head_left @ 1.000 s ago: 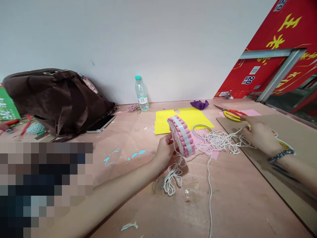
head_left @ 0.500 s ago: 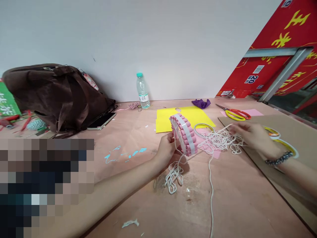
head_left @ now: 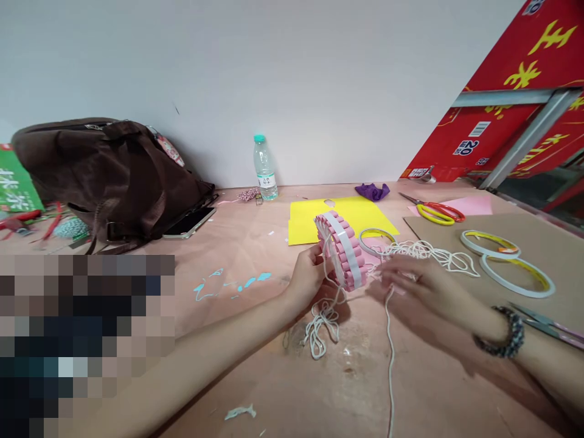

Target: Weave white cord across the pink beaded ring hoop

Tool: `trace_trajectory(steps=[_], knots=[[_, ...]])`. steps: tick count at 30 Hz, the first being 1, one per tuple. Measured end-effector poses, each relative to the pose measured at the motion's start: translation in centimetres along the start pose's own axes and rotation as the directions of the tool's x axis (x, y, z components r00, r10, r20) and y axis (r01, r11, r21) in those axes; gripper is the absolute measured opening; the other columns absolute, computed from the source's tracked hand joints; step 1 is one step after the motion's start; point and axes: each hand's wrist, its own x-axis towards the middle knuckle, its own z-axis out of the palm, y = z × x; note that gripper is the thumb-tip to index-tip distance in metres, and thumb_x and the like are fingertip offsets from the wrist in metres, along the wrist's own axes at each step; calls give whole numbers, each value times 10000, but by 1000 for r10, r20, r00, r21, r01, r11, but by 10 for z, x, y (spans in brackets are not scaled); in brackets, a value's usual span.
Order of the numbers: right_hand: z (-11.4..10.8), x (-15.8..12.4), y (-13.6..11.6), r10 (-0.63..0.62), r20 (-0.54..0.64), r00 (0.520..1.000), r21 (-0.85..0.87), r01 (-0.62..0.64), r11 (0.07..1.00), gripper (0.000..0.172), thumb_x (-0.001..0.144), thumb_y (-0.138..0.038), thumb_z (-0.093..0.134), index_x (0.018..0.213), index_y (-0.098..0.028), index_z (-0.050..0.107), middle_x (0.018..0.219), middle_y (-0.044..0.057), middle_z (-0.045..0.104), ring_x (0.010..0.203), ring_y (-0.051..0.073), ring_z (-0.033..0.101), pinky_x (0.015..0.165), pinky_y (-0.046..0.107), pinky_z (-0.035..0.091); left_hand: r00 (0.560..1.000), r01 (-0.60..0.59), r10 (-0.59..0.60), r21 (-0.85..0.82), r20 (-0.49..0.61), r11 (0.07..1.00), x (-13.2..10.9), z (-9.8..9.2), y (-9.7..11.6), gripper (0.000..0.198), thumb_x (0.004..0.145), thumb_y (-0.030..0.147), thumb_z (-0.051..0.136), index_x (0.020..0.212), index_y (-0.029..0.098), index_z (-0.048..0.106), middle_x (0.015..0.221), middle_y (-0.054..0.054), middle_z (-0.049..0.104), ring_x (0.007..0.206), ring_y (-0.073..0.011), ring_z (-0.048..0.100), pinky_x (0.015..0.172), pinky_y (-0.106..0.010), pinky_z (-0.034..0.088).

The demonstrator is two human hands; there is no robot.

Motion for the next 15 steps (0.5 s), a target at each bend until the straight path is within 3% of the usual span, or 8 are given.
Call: trace_trajectory(steps=[3, 5, 7, 10, 12, 13, 14, 15], knots=[[-36, -2, 54, 232, -277, 932, -152, -281, 947, 336, 915, -422, 396, 834, -207, 641, 873, 81, 707, 738, 238, 656, 645, 334, 497, 998, -51, 52, -24, 38, 998, -1, 0, -1, 222, 662, 324, 680, 750, 162, 555, 551, 35, 551, 432, -91, 497, 412, -204, 396], [-55, -3, 89, 287, -389, 875, -302, -416, 858, 315, 895, -372, 413, 880, -170, 654, 882, 161, 700, 810, 328, 652, 680, 408, 482, 997, -59, 60, -29, 44, 998, -1, -1, -2, 216, 667, 314, 674, 764, 157, 561, 566, 33, 553, 434, -82, 488, 416, -196, 396], [-60, -5, 106, 252, -455, 854, -401, -449, 798, 333, 885, -282, 384, 1017, -115, 640, 993, 229, 672, 913, 397, 629, 748, 486, 464, 999, -35, 35, -17, 33, 999, 1, -1, -2, 224, 660, 315, 673, 776, 158, 563, 567, 34, 554, 436, -88, 495, 429, -212, 423], [-38, -5, 82, 95, -387, 917, -405, -261, 876, 426, 896, -237, 343, 1265, -98, 505, 1252, 211, 567, 1141, 362, 539, 904, 502, 433, 1000, -12, 12, 13, 9, 1000, 2, 0, -1, 233, 645, 330, 677, 756, 160, 563, 548, 36, 556, 437, -100, 506, 435, -229, 439], [-12, -5, 44, 27, -253, 967, -233, -88, 969, 459, 921, -310, 378, 1357, -169, 409, 1356, 133, 504, 1224, 290, 485, 968, 462, 422, 1000, -28, 28, 21, -8, 999, 1, 0, 0, 233, 640, 335, 684, 731, 157, 564, 558, 30, 570, 442, -94, 507, 430, -215, 420], [0, -5, 24, 11, -170, 985, -124, -32, 992, 490, 913, -346, 422, 1381, -211, 373, 1342, 106, 524, 1187, 265, 523, 933, 437, 461, 999, -32, 32, 22, -14, 999, 1, 0, 1, 228, 641, 335, 682, 725, 157, 566, 556, 29, 573, 441, -93, 507, 426, -211, 413], [10, -5, 7, -37, -83, 996, -52, 32, 998, 483, 888, -376, 484, 1348, -242, 420, 1294, 91, 566, 1127, 249, 568, 883, 406, 496, 999, -30, 30, 23, -15, 999, 1, 0, 2, 221, 644, 334, 676, 718, 157, 567, 541, 32, 567, 433, -92, 502, 419, -209, 404], [17, -4, -6, -69, 24, 997, -11, 69, 998, 358, 896, -374, 484, 1231, -259, 537, 1185, 69, 636, 1042, 227, 611, 836, 380, 514, 1000, -22, 22, 22, -14, 1000, 0, 1, 2, 213, 643, 330, 671, 713, 157, 568, 519, 36, 556, 418, -92, 494, 409, -209, 395]])
